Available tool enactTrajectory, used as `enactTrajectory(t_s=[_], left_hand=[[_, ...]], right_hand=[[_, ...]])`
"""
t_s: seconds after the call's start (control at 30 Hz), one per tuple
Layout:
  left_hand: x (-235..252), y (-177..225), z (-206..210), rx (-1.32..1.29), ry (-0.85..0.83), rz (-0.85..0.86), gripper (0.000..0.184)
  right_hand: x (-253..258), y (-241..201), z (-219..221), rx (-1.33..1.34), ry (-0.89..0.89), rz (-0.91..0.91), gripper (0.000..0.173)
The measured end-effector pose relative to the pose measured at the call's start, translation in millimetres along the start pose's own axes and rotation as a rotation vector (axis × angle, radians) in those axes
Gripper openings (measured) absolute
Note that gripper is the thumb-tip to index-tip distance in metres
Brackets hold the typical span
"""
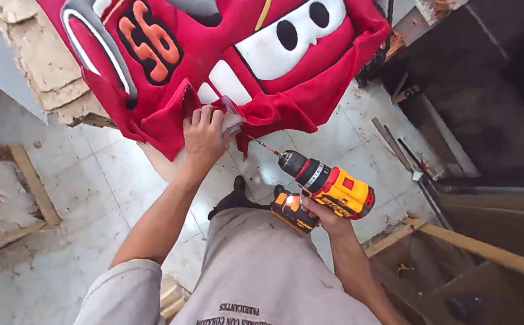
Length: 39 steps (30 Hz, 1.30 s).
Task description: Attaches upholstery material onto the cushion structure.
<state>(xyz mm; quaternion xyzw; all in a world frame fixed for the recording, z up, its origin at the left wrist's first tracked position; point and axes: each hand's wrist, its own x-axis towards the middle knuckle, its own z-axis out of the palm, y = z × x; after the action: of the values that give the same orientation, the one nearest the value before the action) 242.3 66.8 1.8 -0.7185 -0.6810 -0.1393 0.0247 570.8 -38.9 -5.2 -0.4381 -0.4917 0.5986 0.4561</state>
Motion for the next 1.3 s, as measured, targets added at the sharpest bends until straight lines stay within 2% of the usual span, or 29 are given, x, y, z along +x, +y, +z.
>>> enactTrajectory(t_s=[0.07,0.27,0.43,0.6,0.7,0.93,1.3], left_hand=[[1.7,-7.3,1.6,-0.040,0.037,-0.023,0.028],[14.3,-28.6,9.8,-0.282,0.158,-0.086,0.023],[27.3,-49.4,-0.5,-0.405,0.011,-0.041,0.024],[39.9,-55.1,-5.3,-0.461,-0.105,-0.154,0.025],[44.0,-57.3,-0.4,-0.438,-0.117,-0.185,0.030],[44.8,-60.0,7.5,-0.433,-0.139,-0.158,0.028],[44.8,-59.6,7.1,-0.401,-0.149,-0.158,0.028]], right_hand=[[26.0,-0.8,-7.6,-0.048,-0.058,0.018,0.016],[92.5,-16.9,-19.1,-0.269,-0.201,0.047,0.029],[128.3,-42.0,-9.2,-0.463,-0.298,0.069,0.034],[159.8,-62.6,6.7,-0.581,-0.411,0.060,0.030],[171.2,-69.3,12.7,-0.677,-0.435,0.068,0.030],[198.3,-84.7,21.8,-0.804,-0.503,0.055,0.025],[226.9,-123.0,43.3,-1.076,-0.645,-0.011,0.040]])
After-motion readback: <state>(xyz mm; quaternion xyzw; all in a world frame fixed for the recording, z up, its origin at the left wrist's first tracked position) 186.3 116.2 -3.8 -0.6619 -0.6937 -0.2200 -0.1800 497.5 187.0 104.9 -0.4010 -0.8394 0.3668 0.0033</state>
